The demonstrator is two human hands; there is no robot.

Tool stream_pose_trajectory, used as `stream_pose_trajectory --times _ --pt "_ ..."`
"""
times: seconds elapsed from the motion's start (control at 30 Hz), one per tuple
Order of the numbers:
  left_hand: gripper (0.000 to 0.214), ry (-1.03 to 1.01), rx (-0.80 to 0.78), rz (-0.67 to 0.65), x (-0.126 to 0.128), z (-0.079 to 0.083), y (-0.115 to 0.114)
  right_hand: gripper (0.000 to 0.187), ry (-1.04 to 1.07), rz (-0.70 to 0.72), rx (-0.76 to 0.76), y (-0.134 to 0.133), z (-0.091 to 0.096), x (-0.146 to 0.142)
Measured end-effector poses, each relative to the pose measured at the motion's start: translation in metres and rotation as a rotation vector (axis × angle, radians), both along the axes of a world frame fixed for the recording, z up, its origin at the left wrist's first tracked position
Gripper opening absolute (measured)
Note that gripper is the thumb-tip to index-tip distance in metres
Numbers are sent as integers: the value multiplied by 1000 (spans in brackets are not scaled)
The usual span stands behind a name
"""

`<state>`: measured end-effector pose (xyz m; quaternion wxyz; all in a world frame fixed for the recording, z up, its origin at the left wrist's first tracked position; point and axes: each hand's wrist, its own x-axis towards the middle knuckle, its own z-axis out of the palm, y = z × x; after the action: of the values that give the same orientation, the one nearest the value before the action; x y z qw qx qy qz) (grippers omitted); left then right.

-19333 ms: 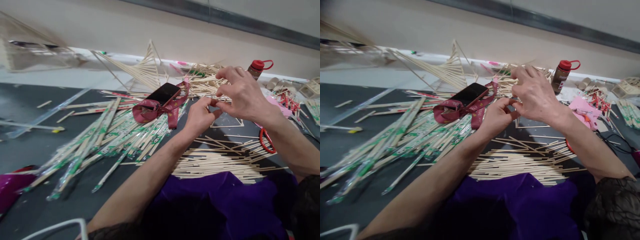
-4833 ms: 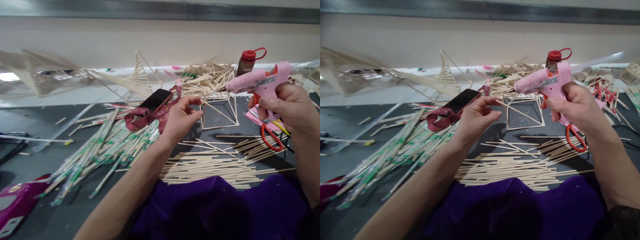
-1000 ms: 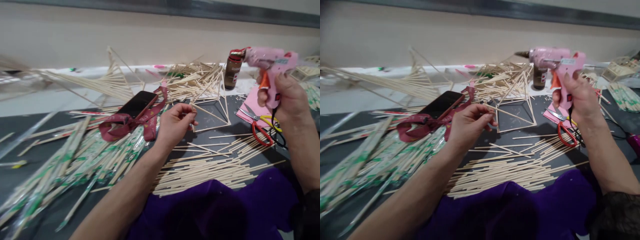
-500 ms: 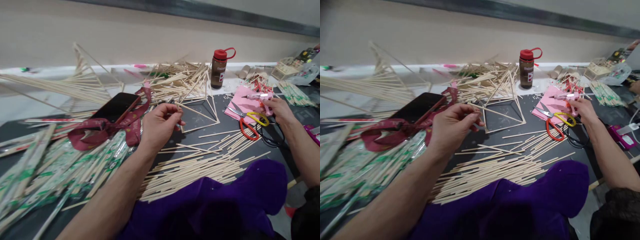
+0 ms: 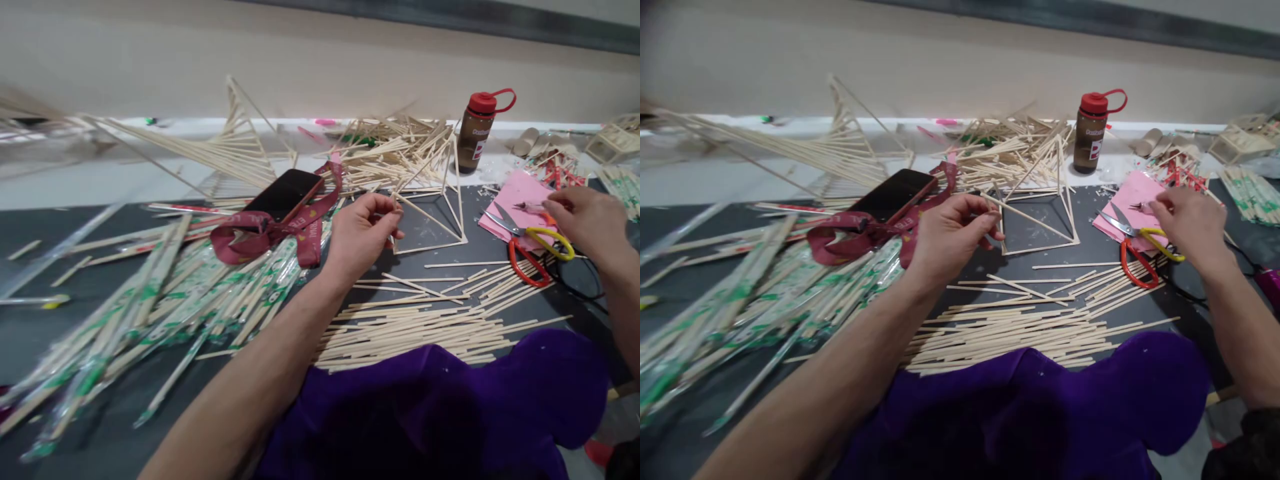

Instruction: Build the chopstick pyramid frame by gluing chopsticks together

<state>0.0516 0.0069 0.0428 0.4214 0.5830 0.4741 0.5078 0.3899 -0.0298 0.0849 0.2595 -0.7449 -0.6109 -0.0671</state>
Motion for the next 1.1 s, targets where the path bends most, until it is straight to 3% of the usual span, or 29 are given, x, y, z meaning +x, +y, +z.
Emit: stream_pose_trajectory --times 0.1,0.2,0.3,0.43,0.63,0.87,1.1 --pt "10 -19 0 1 0 -1 0 13 92 534 135 -1 2 -55" --pt "11 -31 -9 6 0 -1 0 14 87 758 172 8 -1 -109" --pt "10 -22 -10 6 0 -1 -1 15 29 782 234 21 -10 -143" --pt "10 -23 -1 -7 -1 -1 -1 15 -45 750 250 33 -24 -162" --pt "10 -19 3 -5 -3 -3 1 18 -28 809 260 41 -33 -161" --pt "10 -8 -2 -4 -2 0 -2 15 42 889 335 45 -35 -156" --pt "11 3 -15 -9 -2 1 -4 15 61 903 315 46 -34 -156"
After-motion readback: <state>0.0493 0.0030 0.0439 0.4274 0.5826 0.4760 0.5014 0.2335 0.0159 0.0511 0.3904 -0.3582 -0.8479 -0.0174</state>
